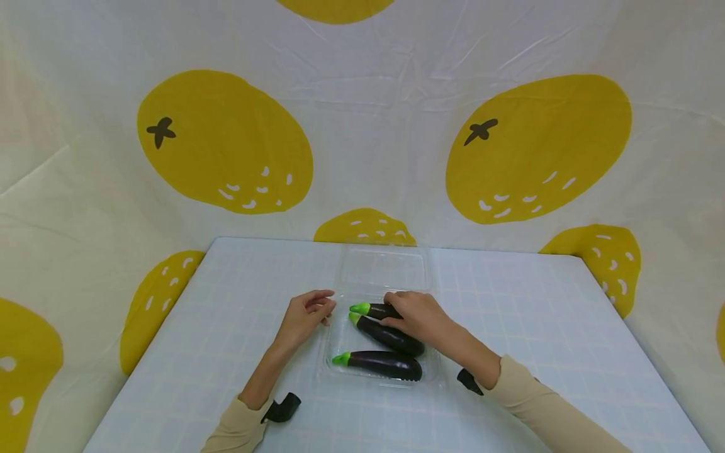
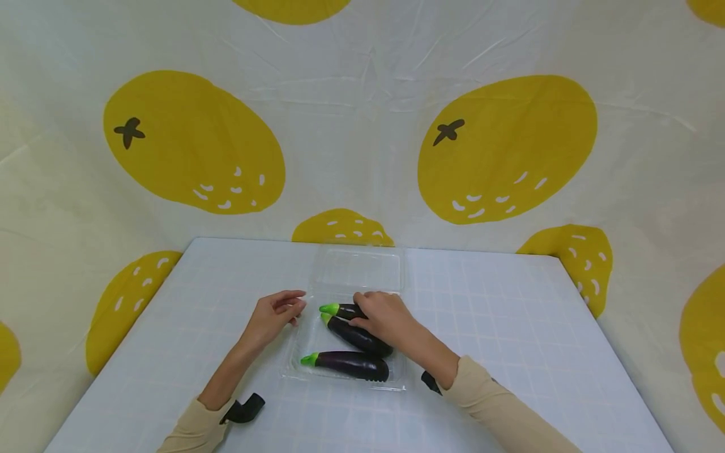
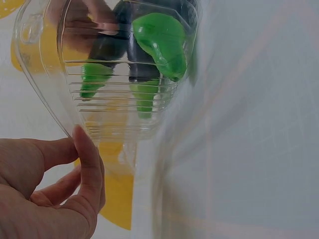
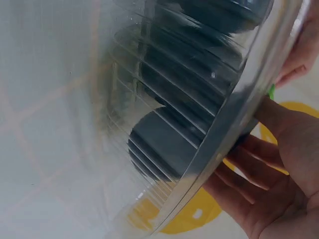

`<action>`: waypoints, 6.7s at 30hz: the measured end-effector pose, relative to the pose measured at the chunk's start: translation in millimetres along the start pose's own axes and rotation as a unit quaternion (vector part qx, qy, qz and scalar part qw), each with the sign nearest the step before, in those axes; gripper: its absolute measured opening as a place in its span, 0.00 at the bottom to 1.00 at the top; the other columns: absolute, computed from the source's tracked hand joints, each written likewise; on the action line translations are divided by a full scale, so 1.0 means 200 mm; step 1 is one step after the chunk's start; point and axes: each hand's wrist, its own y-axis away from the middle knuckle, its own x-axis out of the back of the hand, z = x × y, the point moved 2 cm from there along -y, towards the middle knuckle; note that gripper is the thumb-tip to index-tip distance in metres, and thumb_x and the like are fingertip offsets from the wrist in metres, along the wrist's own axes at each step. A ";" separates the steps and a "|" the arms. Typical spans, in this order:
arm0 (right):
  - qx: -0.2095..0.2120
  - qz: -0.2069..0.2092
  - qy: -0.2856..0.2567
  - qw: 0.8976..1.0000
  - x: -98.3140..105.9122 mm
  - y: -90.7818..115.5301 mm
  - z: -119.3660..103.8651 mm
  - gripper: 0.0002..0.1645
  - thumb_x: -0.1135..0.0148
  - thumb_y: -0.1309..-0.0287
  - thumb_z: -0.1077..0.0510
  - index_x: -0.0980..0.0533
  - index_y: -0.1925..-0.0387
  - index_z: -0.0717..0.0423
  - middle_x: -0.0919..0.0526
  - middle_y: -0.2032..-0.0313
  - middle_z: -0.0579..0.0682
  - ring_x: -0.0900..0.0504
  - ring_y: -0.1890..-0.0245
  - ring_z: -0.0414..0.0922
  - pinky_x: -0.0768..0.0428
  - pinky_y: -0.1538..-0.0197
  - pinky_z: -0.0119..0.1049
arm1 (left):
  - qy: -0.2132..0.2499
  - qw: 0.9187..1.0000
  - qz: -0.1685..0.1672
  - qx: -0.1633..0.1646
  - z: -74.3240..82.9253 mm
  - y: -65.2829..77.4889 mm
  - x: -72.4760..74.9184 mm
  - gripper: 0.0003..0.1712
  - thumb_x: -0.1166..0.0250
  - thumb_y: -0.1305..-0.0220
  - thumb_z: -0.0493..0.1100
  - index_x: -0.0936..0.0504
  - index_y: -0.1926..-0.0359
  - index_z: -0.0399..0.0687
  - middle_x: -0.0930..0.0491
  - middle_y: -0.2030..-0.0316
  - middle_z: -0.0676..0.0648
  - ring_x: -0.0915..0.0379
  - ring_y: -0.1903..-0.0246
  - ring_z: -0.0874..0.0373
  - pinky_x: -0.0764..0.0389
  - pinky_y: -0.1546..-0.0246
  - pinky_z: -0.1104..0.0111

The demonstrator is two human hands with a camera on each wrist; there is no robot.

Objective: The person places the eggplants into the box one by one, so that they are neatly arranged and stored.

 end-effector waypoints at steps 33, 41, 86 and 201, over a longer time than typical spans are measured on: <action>0.034 0.001 0.080 0.996 -0.06 -0.03 -0.08 0.05 0.27 0.39 0.61 0.15 0.62 0.55 0.16 0.66 0.50 0.18 0.69 0.45 0.18 0.70 0.35 | -0.009 1.000 0.003 0.011 0.00 0.00 -0.01 0.19 0.32 0.31 0.35 0.18 0.43 0.30 0.16 0.61 0.39 0.21 0.72 0.56 0.15 0.70 0.67; 0.042 -0.012 0.077 0.996 -0.05 -0.03 -0.08 0.08 0.26 0.41 0.63 0.15 0.59 0.54 0.15 0.63 0.50 0.17 0.64 0.46 0.16 0.67 0.37 | -0.016 1.000 0.007 0.011 0.00 0.00 -0.01 0.18 0.32 0.31 0.35 0.18 0.43 0.31 0.16 0.62 0.39 0.21 0.72 0.56 0.14 0.69 0.65; -0.081 0.188 -0.082 0.975 0.06 0.22 0.34 0.16 0.29 0.38 0.66 0.19 0.49 0.62 0.18 0.51 0.57 0.21 0.48 0.55 0.17 0.47 0.50 | -0.080 0.996 0.038 0.024 0.04 -0.08 0.01 0.19 0.34 0.28 0.40 0.19 0.41 0.34 0.16 0.56 0.39 0.17 0.60 0.50 0.13 0.56 0.61; -0.155 0.278 -0.289 0.903 0.10 0.23 0.46 0.17 0.29 0.37 0.65 0.23 0.49 0.65 0.14 0.61 0.56 0.13 0.61 0.52 0.19 0.56 0.19 | -0.093 0.985 0.076 -0.123 0.15 -0.22 0.02 0.13 0.29 0.35 0.32 0.20 0.52 0.36 0.16 0.57 0.39 0.17 0.55 0.47 0.17 0.55 0.72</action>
